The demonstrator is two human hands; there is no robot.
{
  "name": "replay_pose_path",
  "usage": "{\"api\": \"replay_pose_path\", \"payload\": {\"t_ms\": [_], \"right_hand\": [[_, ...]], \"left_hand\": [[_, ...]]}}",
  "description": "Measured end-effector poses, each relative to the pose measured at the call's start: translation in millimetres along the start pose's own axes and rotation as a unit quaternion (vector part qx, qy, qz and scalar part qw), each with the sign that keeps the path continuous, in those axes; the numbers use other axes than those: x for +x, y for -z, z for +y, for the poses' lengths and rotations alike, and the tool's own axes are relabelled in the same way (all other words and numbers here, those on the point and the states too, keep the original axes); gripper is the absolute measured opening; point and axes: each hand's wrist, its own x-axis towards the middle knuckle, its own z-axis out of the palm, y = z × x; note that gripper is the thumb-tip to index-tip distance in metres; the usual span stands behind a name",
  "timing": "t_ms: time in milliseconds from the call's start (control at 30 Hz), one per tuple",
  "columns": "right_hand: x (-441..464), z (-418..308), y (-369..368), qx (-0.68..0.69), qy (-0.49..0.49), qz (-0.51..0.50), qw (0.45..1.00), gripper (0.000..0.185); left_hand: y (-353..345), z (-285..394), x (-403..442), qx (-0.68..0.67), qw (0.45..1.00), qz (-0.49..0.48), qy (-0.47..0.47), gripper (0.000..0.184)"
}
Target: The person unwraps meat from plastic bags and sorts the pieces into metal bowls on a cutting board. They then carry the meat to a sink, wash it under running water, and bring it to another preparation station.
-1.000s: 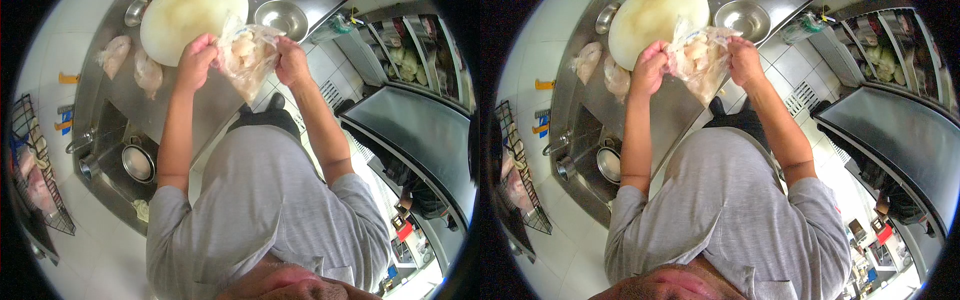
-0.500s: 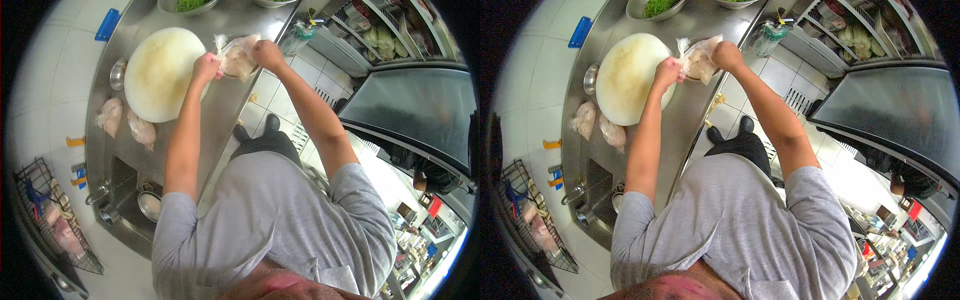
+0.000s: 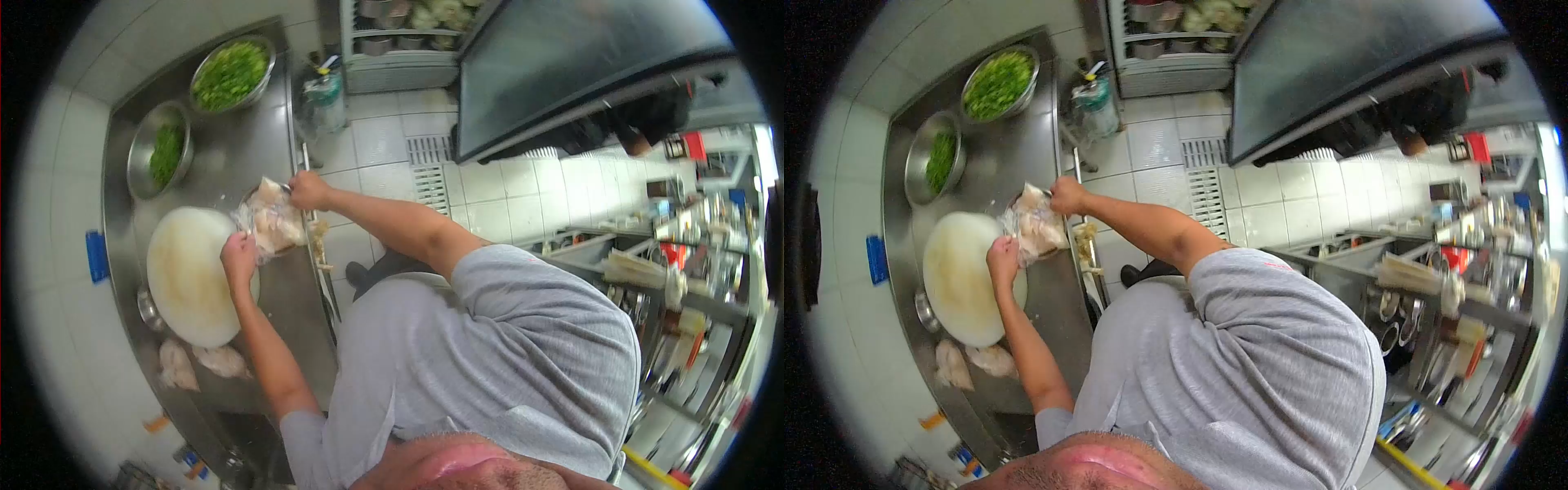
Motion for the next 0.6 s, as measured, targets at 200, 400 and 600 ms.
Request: {"api": "replay_pose_path", "payload": {"t_ms": [200, 400, 600], "right_hand": [[-139.2, 22.9, 68.9, 0.237, -0.151, 0.084, 0.956, 0.015], [-288.0, 129.6, 156.5, 0.286, -0.246, 0.251, 0.891, 0.011], [-421.1, 277.8, 214.9, 0.399, -0.286, 0.485, 0.724, 0.013]], "left_hand": [[-9.8, 89.3, -17.5, -0.257, 0.942, -0.214, -0.002, 0.025], [-84.1, 188.9, -6.4, -0.197, 0.922, -0.329, -0.046, 0.026], [-171.1, 275.1, 10.0, -0.013, 0.936, -0.340, -0.095, 0.025]]}}
